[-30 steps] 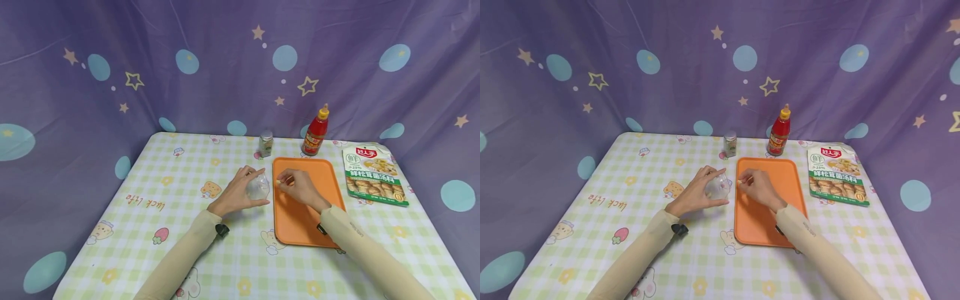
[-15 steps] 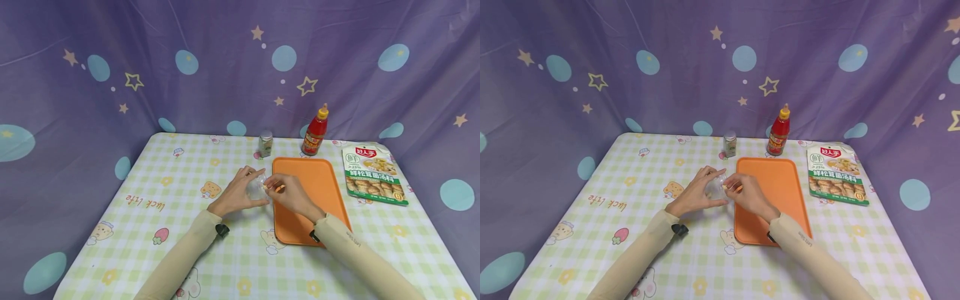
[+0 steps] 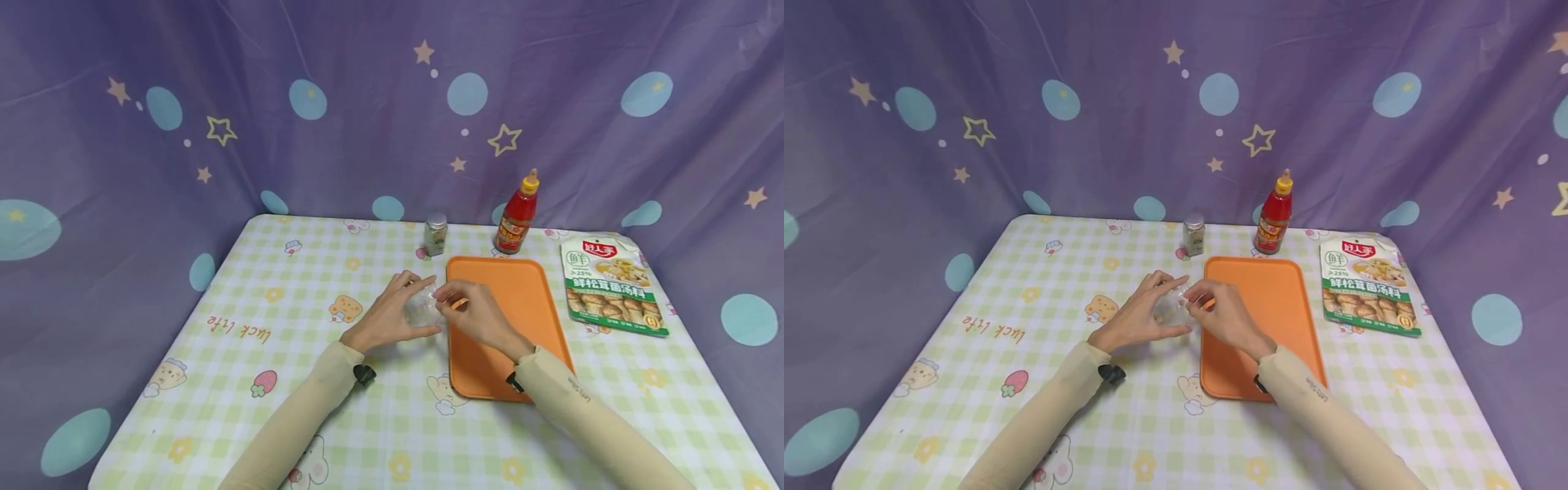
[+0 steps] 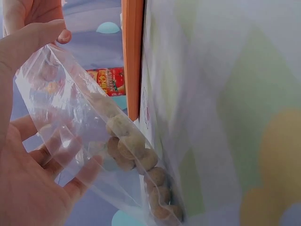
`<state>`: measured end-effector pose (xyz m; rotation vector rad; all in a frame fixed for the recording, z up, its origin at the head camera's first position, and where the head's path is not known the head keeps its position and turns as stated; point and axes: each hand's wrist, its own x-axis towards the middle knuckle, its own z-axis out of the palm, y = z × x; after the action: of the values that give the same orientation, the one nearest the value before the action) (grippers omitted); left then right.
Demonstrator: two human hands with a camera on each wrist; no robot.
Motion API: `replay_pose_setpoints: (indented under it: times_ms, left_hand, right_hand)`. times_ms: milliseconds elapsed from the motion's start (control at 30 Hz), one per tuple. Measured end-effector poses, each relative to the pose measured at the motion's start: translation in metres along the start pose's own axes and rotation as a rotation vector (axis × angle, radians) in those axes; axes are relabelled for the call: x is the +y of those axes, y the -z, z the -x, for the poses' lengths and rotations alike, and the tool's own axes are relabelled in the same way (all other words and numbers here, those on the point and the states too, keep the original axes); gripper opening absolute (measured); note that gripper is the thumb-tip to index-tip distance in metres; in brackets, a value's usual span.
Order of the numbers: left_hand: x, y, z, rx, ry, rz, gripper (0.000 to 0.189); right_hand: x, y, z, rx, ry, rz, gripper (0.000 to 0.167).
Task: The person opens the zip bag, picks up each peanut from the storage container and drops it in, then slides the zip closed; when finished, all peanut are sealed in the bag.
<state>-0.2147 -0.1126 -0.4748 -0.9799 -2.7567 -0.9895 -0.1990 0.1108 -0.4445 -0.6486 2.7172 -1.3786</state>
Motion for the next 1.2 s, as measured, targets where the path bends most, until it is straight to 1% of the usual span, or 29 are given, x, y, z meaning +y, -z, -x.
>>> replay_pose_setpoints:
  times_ms: [133,300,500,700,867,1000,1200]
  left_hand:
    - [0.0,0.0,0.0,-0.005,0.005,-0.001,0.094]
    - [0.0,0.0,0.0,-0.008,0.004,-0.004,0.095]
    - [0.0,0.001,-0.001,-0.006,0.008,-0.007,0.095]
    - [0.001,0.001,-0.001,-0.009,0.016,0.001,0.097]
    - [0.001,0.001,0.0,-0.006,0.014,0.002,0.097]
    - [0.001,0.002,0.0,-0.006,0.013,0.004,0.096]
    - [0.001,0.001,0.0,-0.009,0.022,0.005,0.096]
  right_hand:
    - [0.002,0.007,0.0,0.011,-0.009,0.004,0.015]
    - [0.009,0.016,0.0,0.033,-0.015,0.025,0.014]
    - [0.025,0.025,-0.003,0.052,-0.028,0.049,0.014]
    - [0.043,0.031,-0.005,0.04,-0.066,0.104,0.019]
    - [0.053,0.033,-0.007,0.027,-0.121,0.122,0.019]
    - [0.059,0.029,-0.008,0.004,-0.149,0.128,0.019]
    - [0.059,0.02,-0.009,-0.033,-0.146,0.143,0.016]
